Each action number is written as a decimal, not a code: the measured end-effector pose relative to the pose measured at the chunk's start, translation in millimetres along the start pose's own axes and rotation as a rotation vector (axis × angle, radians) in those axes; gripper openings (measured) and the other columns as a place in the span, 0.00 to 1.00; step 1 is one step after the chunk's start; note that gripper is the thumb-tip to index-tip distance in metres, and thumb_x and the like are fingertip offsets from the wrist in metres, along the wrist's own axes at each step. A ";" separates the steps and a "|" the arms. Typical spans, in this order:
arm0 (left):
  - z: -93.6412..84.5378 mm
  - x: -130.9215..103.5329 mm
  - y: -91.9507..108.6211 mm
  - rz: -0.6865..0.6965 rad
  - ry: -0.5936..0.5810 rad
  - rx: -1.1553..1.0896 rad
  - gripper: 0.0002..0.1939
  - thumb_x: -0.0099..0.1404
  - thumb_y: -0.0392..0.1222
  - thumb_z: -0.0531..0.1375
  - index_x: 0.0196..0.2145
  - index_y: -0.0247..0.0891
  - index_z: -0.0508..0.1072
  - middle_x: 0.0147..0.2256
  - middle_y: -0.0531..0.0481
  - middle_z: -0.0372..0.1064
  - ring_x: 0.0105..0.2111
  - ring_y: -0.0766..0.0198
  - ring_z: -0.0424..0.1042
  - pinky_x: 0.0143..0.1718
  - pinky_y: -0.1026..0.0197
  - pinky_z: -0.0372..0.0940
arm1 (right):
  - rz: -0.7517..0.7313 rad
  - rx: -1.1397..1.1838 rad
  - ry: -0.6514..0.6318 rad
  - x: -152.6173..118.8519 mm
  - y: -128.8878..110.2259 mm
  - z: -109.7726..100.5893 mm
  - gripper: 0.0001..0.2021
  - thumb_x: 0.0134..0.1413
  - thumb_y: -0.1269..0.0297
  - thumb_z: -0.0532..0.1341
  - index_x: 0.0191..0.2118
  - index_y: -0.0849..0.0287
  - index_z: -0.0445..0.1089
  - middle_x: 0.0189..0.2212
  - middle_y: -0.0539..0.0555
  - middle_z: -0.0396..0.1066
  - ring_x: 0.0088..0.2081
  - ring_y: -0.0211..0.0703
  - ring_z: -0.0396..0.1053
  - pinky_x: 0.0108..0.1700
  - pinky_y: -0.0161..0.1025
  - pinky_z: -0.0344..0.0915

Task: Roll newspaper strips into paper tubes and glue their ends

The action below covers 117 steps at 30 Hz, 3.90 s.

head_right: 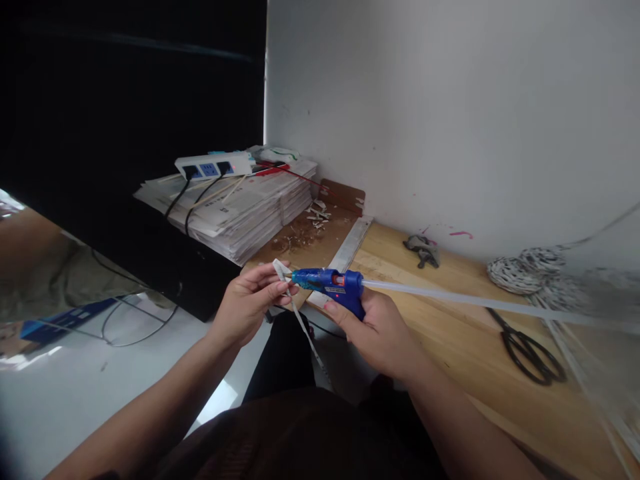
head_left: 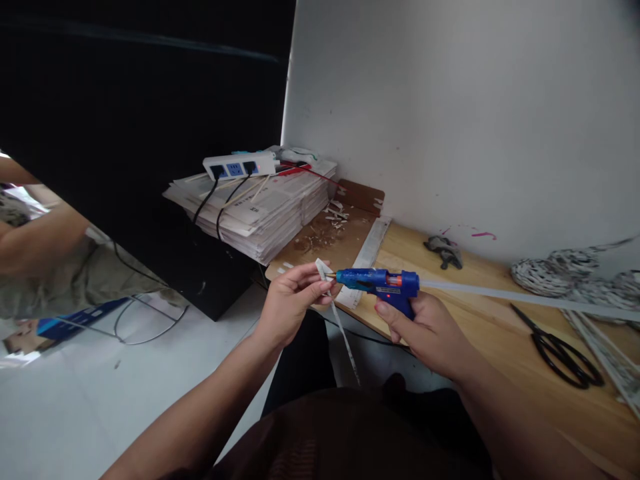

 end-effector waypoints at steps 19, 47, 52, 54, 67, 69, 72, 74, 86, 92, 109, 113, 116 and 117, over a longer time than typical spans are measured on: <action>-2.5 0.4 -2.2 -0.010 0.003 -0.018 0.18 0.54 0.36 0.70 0.44 0.37 0.77 0.33 0.47 0.79 0.35 0.62 0.78 0.31 0.66 0.71 | -0.014 0.002 0.027 0.1 -0.8 -0.3 0.14 0.61 0.54 0.60 0.47 0.55 0.72 0.21 0.49 0.67 0.22 0.37 0.62 0.25 0.35 0.61; -15.2 -1.7 -5.4 -0.016 0.060 -0.021 0.21 0.52 0.38 0.71 0.44 0.35 0.77 0.34 0.44 0.79 0.35 0.61 0.78 0.33 0.65 0.72 | -0.081 -0.193 0.140 14.2 -1.6 -6.3 0.13 0.61 0.53 0.59 0.41 0.56 0.74 0.19 0.49 0.66 0.23 0.39 0.64 0.24 0.36 0.58; -21.3 -3.1 -1.2 -0.003 0.090 -0.040 0.20 0.52 0.37 0.72 0.44 0.36 0.77 0.32 0.45 0.79 0.34 0.62 0.78 0.33 0.66 0.72 | -0.030 -0.180 0.098 23.1 -0.5 -4.7 0.16 0.60 0.51 0.59 0.41 0.58 0.73 0.19 0.49 0.66 0.21 0.38 0.62 0.23 0.36 0.59; -22.6 -2.5 0.1 0.008 0.101 -0.054 0.19 0.52 0.37 0.71 0.43 0.36 0.77 0.33 0.45 0.79 0.34 0.62 0.78 0.32 0.66 0.71 | -0.056 -0.154 0.059 22.0 -7.4 0.1 0.15 0.61 0.51 0.59 0.41 0.57 0.73 0.20 0.49 0.68 0.22 0.38 0.64 0.25 0.36 0.61; -30.9 -4.4 1.2 -0.021 0.132 -0.048 0.20 0.51 0.37 0.72 0.43 0.36 0.77 0.34 0.45 0.79 0.34 0.62 0.78 0.33 0.65 0.72 | 0.031 -0.034 0.135 48.4 -2.2 -0.3 0.18 0.56 0.47 0.61 0.38 0.59 0.73 0.25 0.52 0.70 0.24 0.38 0.66 0.27 0.35 0.62; -31.5 -8.6 4.3 -0.033 0.136 -0.066 0.19 0.51 0.36 0.72 0.42 0.36 0.77 0.34 0.45 0.79 0.33 0.62 0.79 0.33 0.65 0.72 | 0.118 0.308 0.135 67.6 8.6 3.4 0.21 0.58 0.44 0.59 0.41 0.59 0.71 0.21 0.47 0.64 0.20 0.34 0.63 0.20 0.32 0.56; -29.1 -16.8 10.6 -0.037 0.112 -0.071 0.17 0.52 0.35 0.71 0.41 0.37 0.77 0.33 0.46 0.79 0.33 0.62 0.79 0.32 0.66 0.72 | 0.255 0.627 0.133 99.6 18.8 17.7 0.20 0.64 0.45 0.52 0.44 0.58 0.67 0.22 0.47 0.66 0.21 0.34 0.68 0.18 0.28 0.54; -26.6 -22.9 14.0 -0.042 0.081 -0.056 0.16 0.53 0.35 0.71 0.41 0.37 0.77 0.33 0.46 0.79 0.33 0.62 0.79 0.31 0.67 0.72 | 0.394 0.691 0.077 118.5 23.5 32.7 0.22 0.65 0.42 0.47 0.43 0.57 0.65 0.23 0.48 0.68 0.19 0.34 0.69 0.17 0.28 0.56; -29.3 -37.6 5.4 -0.161 0.001 -0.025 0.12 0.55 0.36 0.70 0.34 0.34 0.72 0.32 0.46 0.78 0.34 0.61 0.78 0.32 0.66 0.71 | 0.663 0.697 0.021 190.6 30.1 100.3 0.14 0.71 0.54 0.39 0.45 0.58 0.53 0.21 0.46 0.65 0.17 0.38 0.71 0.18 0.33 0.69; -33.2 -36.0 1.4 -0.173 0.022 -0.020 0.12 0.54 0.37 0.71 0.33 0.34 0.73 0.32 0.47 0.78 0.34 0.61 0.78 0.32 0.66 0.71 | 0.658 0.613 -0.027 201.6 27.2 97.6 0.15 0.70 0.54 0.42 0.45 0.58 0.57 0.23 0.48 0.66 0.21 0.38 0.73 0.25 0.37 0.74; 3.4 -11.0 4.2 -0.130 -0.017 -0.132 0.11 0.53 0.35 0.71 0.35 0.33 0.77 0.32 0.46 0.78 0.32 0.65 0.78 0.33 0.67 0.71 | 0.162 0.494 -0.369 56.5 19.6 51.7 0.28 0.64 0.41 0.47 0.41 0.62 0.70 0.34 0.57 0.73 0.32 0.39 0.73 0.38 0.38 0.69; 29.9 5.3 10.5 -0.080 -0.020 -0.194 0.12 0.51 0.34 0.72 0.34 0.34 0.77 0.30 0.48 0.77 0.32 0.66 0.77 0.33 0.68 0.71 | 0.074 0.536 -0.205 19.7 1.1 36.4 0.21 0.59 0.46 0.59 0.49 0.56 0.64 0.35 0.52 0.71 0.23 0.33 0.66 0.27 0.34 0.64; 52.9 10.7 14.2 -0.062 -0.048 -0.226 0.12 0.51 0.34 0.72 0.34 0.34 0.77 0.31 0.49 0.76 0.34 0.64 0.78 0.33 0.68 0.72 | -0.107 0.197 0.171 8.3 -11.4 14.0 0.13 0.56 0.55 0.65 0.43 0.55 0.66 0.33 0.49 0.70 0.28 0.34 0.66 0.31 0.34 0.63; 59.6 11.0 14.4 -0.057 -0.069 -0.229 0.12 0.51 0.34 0.72 0.34 0.34 0.77 0.32 0.49 0.76 0.34 0.64 0.78 0.32 0.68 0.72 | -0.161 0.085 0.268 4.5 -14.5 7.6 0.10 0.57 0.57 0.64 0.40 0.55 0.67 0.33 0.49 0.71 0.30 0.35 0.67 0.33 0.34 0.63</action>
Point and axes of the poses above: each hand's wrist, its own x-axis towards the middle knuckle, its own z-axis out of the palm, y = z × x, the point moved 2 cm from there along x, towards the middle knuckle
